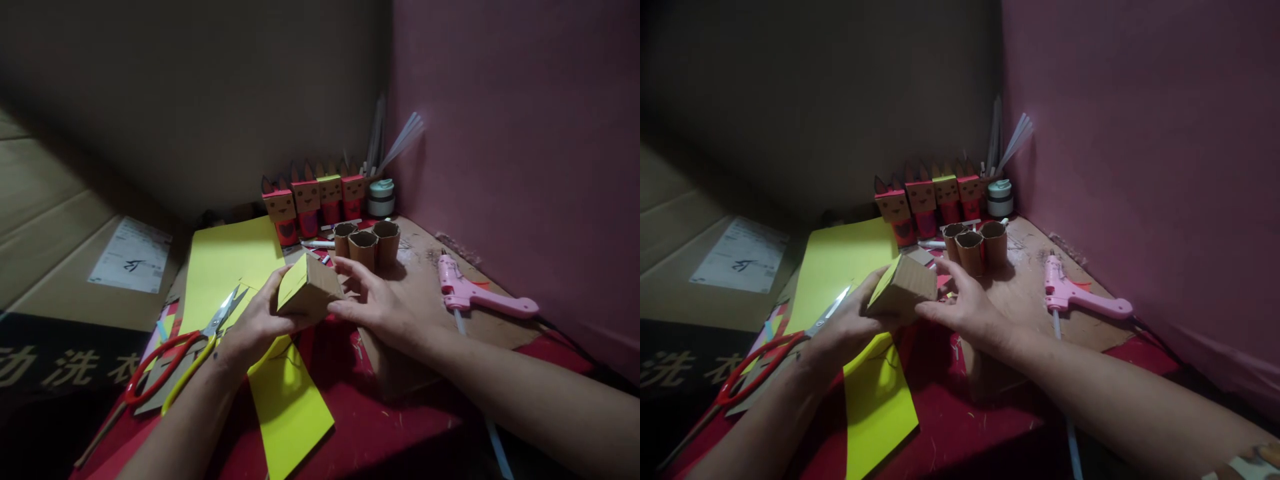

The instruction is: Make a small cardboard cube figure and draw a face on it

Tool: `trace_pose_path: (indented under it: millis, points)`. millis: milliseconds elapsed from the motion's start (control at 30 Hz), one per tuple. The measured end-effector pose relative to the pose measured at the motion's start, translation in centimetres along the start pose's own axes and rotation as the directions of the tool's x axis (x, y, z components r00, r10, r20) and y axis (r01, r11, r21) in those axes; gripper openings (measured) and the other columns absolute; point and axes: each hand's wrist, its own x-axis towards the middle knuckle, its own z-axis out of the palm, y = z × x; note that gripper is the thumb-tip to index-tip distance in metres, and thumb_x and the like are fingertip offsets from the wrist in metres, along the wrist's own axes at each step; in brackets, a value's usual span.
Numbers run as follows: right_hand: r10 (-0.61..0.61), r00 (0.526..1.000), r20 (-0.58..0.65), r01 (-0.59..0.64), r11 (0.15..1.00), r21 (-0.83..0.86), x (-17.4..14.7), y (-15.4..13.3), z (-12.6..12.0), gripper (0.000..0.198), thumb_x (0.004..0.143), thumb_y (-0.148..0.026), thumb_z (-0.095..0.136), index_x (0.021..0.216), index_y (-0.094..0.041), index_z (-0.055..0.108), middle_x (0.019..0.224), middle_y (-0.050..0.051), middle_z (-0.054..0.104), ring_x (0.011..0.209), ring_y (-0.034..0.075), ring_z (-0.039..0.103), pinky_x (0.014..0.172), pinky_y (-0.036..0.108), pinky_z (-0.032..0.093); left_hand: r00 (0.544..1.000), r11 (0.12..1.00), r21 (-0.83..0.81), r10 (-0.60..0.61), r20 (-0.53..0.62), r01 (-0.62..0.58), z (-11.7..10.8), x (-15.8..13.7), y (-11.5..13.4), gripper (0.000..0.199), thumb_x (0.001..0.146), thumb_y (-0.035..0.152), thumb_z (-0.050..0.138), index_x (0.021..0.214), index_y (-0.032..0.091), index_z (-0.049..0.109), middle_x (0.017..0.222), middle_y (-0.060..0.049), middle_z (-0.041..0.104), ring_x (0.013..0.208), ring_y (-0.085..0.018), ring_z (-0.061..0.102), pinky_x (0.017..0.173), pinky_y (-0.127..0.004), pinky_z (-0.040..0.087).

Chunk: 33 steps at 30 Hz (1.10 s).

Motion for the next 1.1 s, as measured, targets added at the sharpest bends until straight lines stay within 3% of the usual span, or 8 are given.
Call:
trace_pose_path:
  millis: [233,367,467,600,733,833,933,1100]
  points:
    - [-0.027,1.000,0.007,0.027,0.999,-0.041,0.3,0.5,0.2,0.069,0.064,-0.033,0.085,0.124,-0.018,0.054,0.125,0.014,0.062,0.105,0.026,0.066,0.090,0.044,0.057,1.000,0.998,-0.061,-0.013,-0.003,0.013,-0.2,0.3,-0.7,0.086,0.058,0.011,0.085,0.137,0.029,0.057,0.129,-0.005,0.069,0.116,-0.030,0.062,0.084,-0.026,0.051]
    - [-0.056,0.998,0.001,0.055,0.995,-0.086,0.3,0.9,0.1,0.068,0.067,-0.033,0.085,0.126,-0.019,0.054,0.128,0.014,0.061,0.111,0.028,0.063,0.090,0.044,0.057,0.999,0.993,-0.106,-0.047,-0.015,0.045,-0.2,0.4,-0.8,0.084,0.055,0.014,0.086,0.134,0.025,0.060,0.124,-0.007,0.071,0.112,-0.030,0.063,0.083,-0.028,0.052]
    - [-0.150,0.988,-0.031,0.142,0.972,-0.187,0.2,1.1,0.1,0.067,0.072,-0.032,0.083,0.131,-0.023,0.053,0.132,0.013,0.057,0.119,0.029,0.059,0.094,0.045,0.055,0.997,0.996,-0.070,-0.061,-0.043,0.057,-0.1,0.4,-0.5,0.079,0.054,0.012,0.085,0.129,0.023,0.063,0.117,-0.007,0.073,0.105,-0.028,0.065,0.081,-0.028,0.052]
    - [-0.349,0.930,-0.115,0.295,0.896,-0.332,-0.2,1.0,0.0,0.044,0.076,-0.027,0.080,0.114,-0.025,0.060,0.117,0.008,0.055,0.111,0.025,0.058,0.097,0.045,0.051,0.995,0.995,-0.063,-0.081,-0.059,0.078,0.2,0.3,-0.3,0.077,0.054,0.011,0.083,0.128,0.021,0.063,0.108,-0.006,0.074,0.096,-0.026,0.066,0.074,-0.027,0.053]
    - [-0.494,0.866,-0.083,0.410,0.794,-0.449,-0.5,0.6,0.0,0.011,0.082,-0.020,0.072,0.084,-0.024,0.061,0.092,0.003,0.056,0.096,0.022,0.057,0.091,0.042,0.048,0.994,0.996,-0.053,-0.079,-0.075,0.075,0.5,0.4,-0.2,0.075,0.054,0.011,0.085,0.125,0.021,0.064,0.110,-0.006,0.074,0.086,-0.022,0.066,0.068,-0.026,0.052]
    - [-0.420,0.904,-0.082,0.360,0.850,-0.384,-0.5,0.4,0.0,0.016,0.086,-0.021,0.067,0.073,-0.022,0.057,0.080,0.001,0.057,0.082,0.019,0.056,0.080,0.037,0.047,0.994,0.997,-0.037,-0.075,-0.084,0.072,0.6,0.5,-0.3,0.070,0.053,0.011,0.087,0.119,0.020,0.067,0.102,-0.006,0.076,0.080,-0.021,0.065,0.062,-0.024,0.050]
    - [-0.264,0.952,-0.156,0.225,0.947,-0.229,-0.2,0.3,0.0,0.018,0.084,-0.026,0.067,0.071,-0.021,0.057,0.074,-0.001,0.057,0.072,0.016,0.054,0.070,0.033,0.046,0.993,0.986,-0.141,-0.095,-0.070,0.085,0.6,0.6,-0.5,0.069,0.055,0.015,0.090,0.120,0.018,0.067,0.098,-0.007,0.076,0.078,-0.021,0.067,0.061,-0.025,0.051]
    - [-0.109,0.959,-0.263,0.097,0.994,-0.057,0.4,0.2,-0.3,0.021,0.077,-0.035,0.075,0.069,-0.020,0.061,0.068,-0.002,0.060,0.066,0.013,0.053,0.067,0.030,0.046,0.996,0.962,-0.269,-0.065,-0.065,0.045,-0.3,0.9,-1.2,0.074,0.062,0.021,0.087,0.132,0.015,0.061,0.101,-0.009,0.076,0.081,-0.021,0.070,0.067,-0.025,0.055]
